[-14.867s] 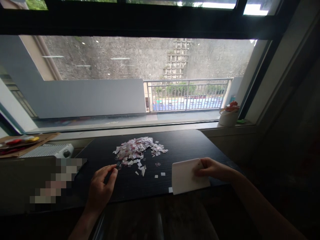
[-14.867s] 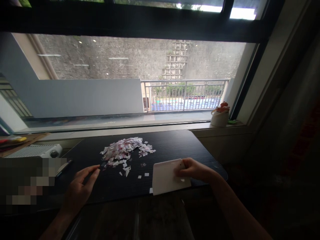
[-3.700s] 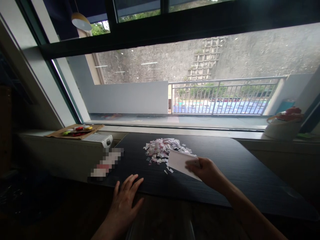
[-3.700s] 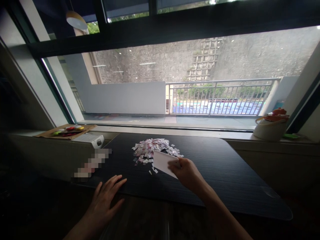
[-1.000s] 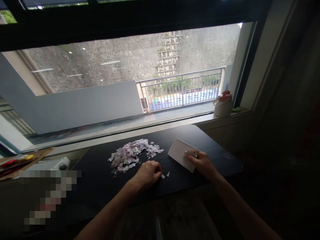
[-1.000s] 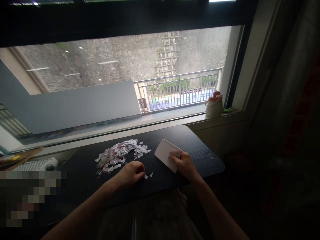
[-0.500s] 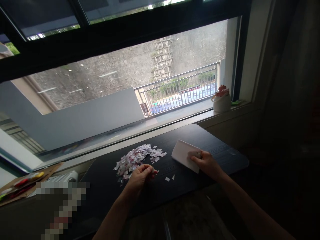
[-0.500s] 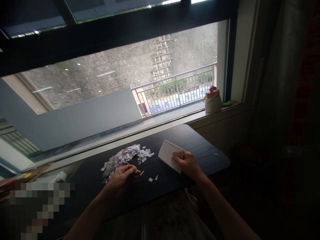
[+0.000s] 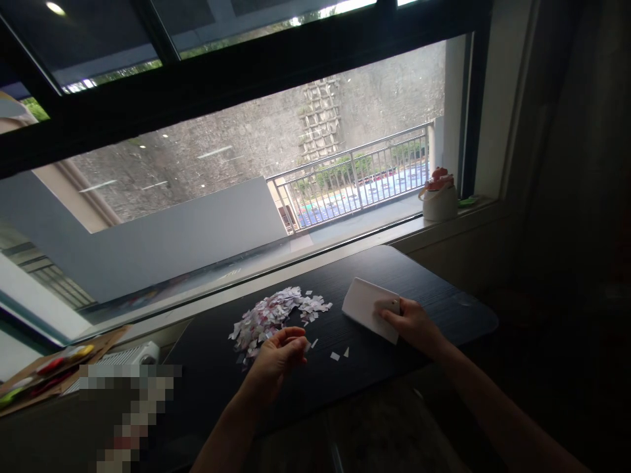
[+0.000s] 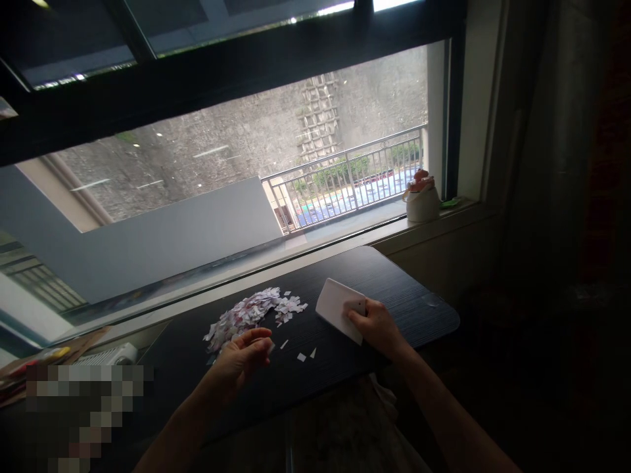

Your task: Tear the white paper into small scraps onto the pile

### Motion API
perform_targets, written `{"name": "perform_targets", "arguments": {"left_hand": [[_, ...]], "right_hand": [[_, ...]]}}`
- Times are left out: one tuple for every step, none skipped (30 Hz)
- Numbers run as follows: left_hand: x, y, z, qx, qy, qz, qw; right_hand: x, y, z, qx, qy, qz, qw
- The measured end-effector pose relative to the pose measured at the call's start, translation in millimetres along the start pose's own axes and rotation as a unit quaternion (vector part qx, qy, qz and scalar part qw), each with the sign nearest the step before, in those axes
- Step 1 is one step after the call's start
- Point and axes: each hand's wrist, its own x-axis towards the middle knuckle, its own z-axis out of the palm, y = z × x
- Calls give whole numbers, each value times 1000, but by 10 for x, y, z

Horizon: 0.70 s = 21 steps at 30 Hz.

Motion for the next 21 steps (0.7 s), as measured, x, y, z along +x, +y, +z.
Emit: {"name": "perform_targets", "arguments": {"left_hand": [[6, -11, 2, 1, 2, 3, 1000], [12, -22, 5, 3, 3, 5, 1000], [15, -33, 10, 5, 2, 6, 1000], [15, -40, 17, 8, 0, 5, 1000], [11, -42, 24, 11, -4, 3, 1000], [4, -39, 30, 14, -6, 1, 1000], [-5, -31, 35, 16, -8, -1, 1000], [-16, -19, 36, 19, -9, -1, 1000], [-26, -5, 34, 22, -9, 1, 1000], [-35, 9, 28, 26, -8, 3, 1000], [-43, 21, 20, 32, -7, 6, 999], [-49, 29, 9, 38, -7, 10, 999], [-52, 31, -1, 47, -6, 15, 999], [-54, 28, -10, 57, -6, 22, 998], [-54, 20, -15, 71, -5, 30, 997], [-53, 8, -15, 88, -4, 40, 995], [-50, -7, -10, 108, 0, 54, 993], [-48, -21, -1, 131, 5, 70, 989], [-47, -34, 13, 155, 13, 90, 984], [-49, -44, 29, 180, 21, 110, 977], [-54, -49, 45, 202, 29, 131, 970]], "right_hand": [[-1, -4, -3, 0, 1, 0, 1000], [-2, -8, -5, -1, 3, 0, 1000], [-3, -12, -7, -2, 4, -1, 1000], [-3, -17, -9, -2, 4, -1, 1000], [-4, -22, -9, -2, 2, 0, 1000], [-4, -28, -8, -2, 1, 1, 1000], [-4, -33, -7, -2, 0, 3, 1000], [-4, -39, -7, -2, -2, 4, 1000], [-5, -44, -7, -4, -3, 5, 1000], [-7, -48, -8, -7, -3, 7, 1000], [-9, -51, -10, -9, -4, 8, 1000], [-11, -52, -14, -12, -3, 10, 1000], [-13, -52, -17, -13, -2, 12, 1000], [-15, -49, -21, -14, 0, 12, 1000], [-16, -45, -24, -13, 2, 13, 1000], [-15, -38, -25, -11, 2, 12, 1000], [-12, -29, -26, -9, 2, 12, 1000], [-8, -18, -25, -5, 0, 12, 1000], [-3, -4, -23, 0, -2, 13, 1000], [2, 14, -21, 7, -3, 14, 1000], [7, 34, -19, 15, -5, 17, 1000]]}}
